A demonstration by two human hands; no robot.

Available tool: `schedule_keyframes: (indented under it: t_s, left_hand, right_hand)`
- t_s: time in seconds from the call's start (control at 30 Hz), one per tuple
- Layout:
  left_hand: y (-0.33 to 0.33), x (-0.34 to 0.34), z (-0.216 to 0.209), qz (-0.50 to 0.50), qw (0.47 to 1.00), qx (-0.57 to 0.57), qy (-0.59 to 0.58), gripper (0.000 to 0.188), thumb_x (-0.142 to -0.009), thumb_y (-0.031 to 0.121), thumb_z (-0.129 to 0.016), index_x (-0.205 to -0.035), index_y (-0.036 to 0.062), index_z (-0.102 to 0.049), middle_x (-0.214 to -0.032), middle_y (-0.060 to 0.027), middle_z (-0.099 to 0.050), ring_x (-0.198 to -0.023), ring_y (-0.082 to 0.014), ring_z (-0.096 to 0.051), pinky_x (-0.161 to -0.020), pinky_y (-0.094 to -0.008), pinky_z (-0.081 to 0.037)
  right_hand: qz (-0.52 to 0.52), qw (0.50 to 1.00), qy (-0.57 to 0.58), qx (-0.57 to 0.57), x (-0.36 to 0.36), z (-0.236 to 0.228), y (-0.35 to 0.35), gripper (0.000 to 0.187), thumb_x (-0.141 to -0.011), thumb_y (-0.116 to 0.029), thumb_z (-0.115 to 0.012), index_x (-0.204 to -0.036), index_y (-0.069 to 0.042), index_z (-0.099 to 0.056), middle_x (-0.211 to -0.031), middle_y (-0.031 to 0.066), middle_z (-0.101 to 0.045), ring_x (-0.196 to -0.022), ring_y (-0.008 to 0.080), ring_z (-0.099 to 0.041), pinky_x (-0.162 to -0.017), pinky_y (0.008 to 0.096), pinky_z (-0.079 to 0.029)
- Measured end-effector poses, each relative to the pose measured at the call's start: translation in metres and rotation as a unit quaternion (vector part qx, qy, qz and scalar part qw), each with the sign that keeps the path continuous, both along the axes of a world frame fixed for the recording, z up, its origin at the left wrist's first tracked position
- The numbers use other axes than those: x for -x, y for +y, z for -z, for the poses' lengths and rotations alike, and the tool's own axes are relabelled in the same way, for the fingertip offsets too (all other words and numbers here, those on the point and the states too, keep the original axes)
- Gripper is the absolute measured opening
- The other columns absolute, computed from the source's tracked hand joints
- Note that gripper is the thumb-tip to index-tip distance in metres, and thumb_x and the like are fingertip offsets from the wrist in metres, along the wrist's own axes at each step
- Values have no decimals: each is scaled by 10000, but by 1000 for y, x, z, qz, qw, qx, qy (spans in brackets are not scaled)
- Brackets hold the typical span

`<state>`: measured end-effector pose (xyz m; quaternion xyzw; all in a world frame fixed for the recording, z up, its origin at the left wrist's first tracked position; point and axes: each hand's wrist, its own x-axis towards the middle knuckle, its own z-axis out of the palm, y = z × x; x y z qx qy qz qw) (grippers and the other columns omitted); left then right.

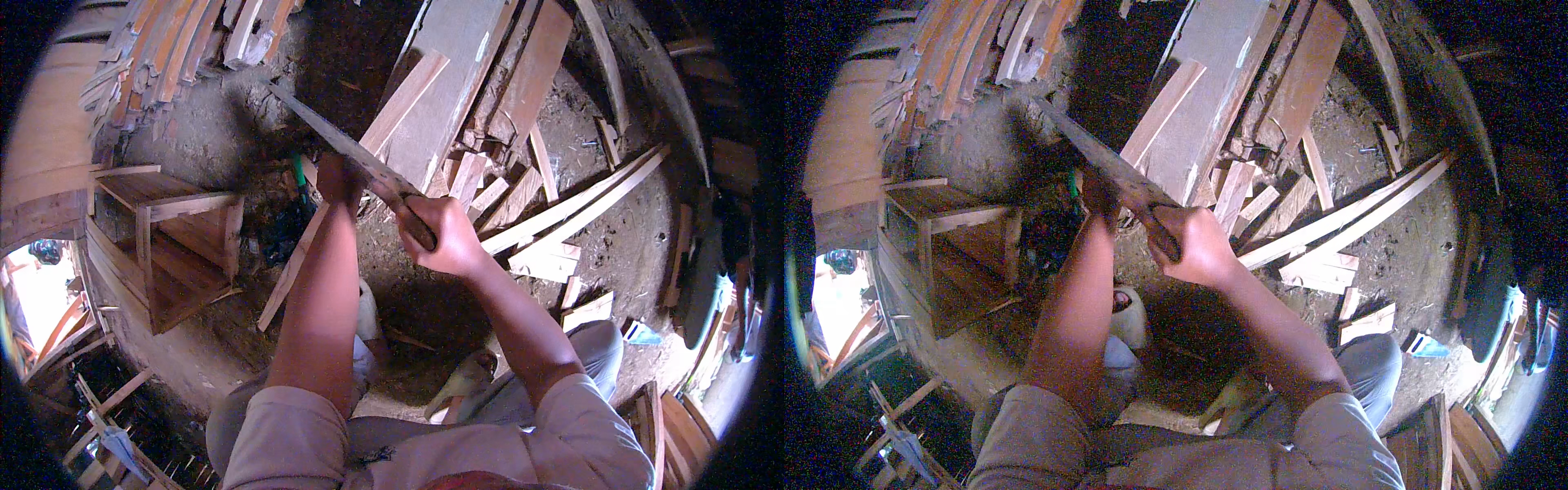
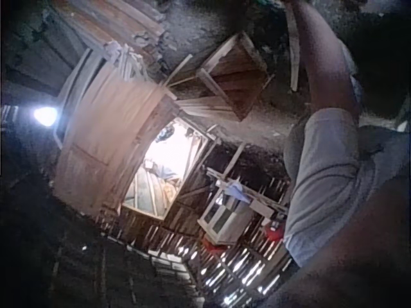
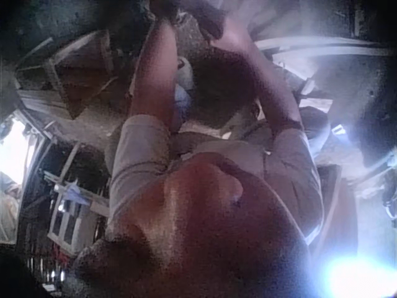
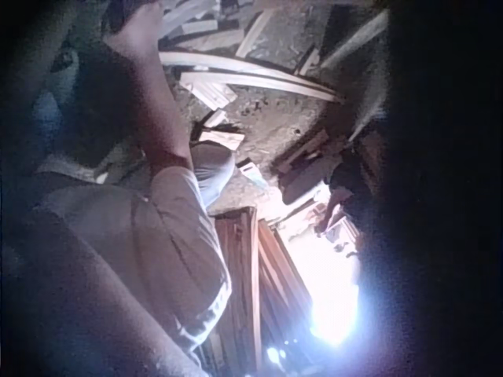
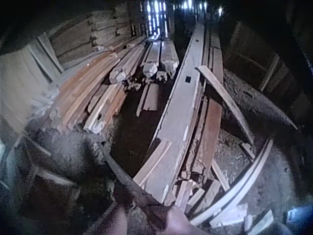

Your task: The person selects thin wooden strips from a pile, then sits on the ground and uses a hand saw to cut a strip into smaller pieces. The person arranges the cut pieces on a larger wooden board.

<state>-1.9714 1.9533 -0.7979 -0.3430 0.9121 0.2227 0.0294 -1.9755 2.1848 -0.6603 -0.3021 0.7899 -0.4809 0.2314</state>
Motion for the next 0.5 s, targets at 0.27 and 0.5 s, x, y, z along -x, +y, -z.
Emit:
schedule_keyframes:
  t_s: [0.27,0.5]
  left_hand:
    - [10,5,-20,-46,997,-39,45,349,-872,312,-678,-1166,124,-691,-1081,-173,-723,-1040,-392,-688,-843,-510,-566]
    - [-25,-6,45,-17,985,-84,149,313,-876,328,-655,-1126,155,-728,-1131,-146,-724,-1098,-378,-650,-975,-422,-507]
  right_hand:
    - [-48,999,-15,3,-10,18,40,297,-662,-178,-714,-876,-24,-578,-784,205,-597,-750,434,-610,-683,478,-506]
    - [-106,992,-59,19,-31,8,136,255,-700,-230,-716,-852,-62,-600,-745,137,-539,-641,383,-554,-614,461,-464]
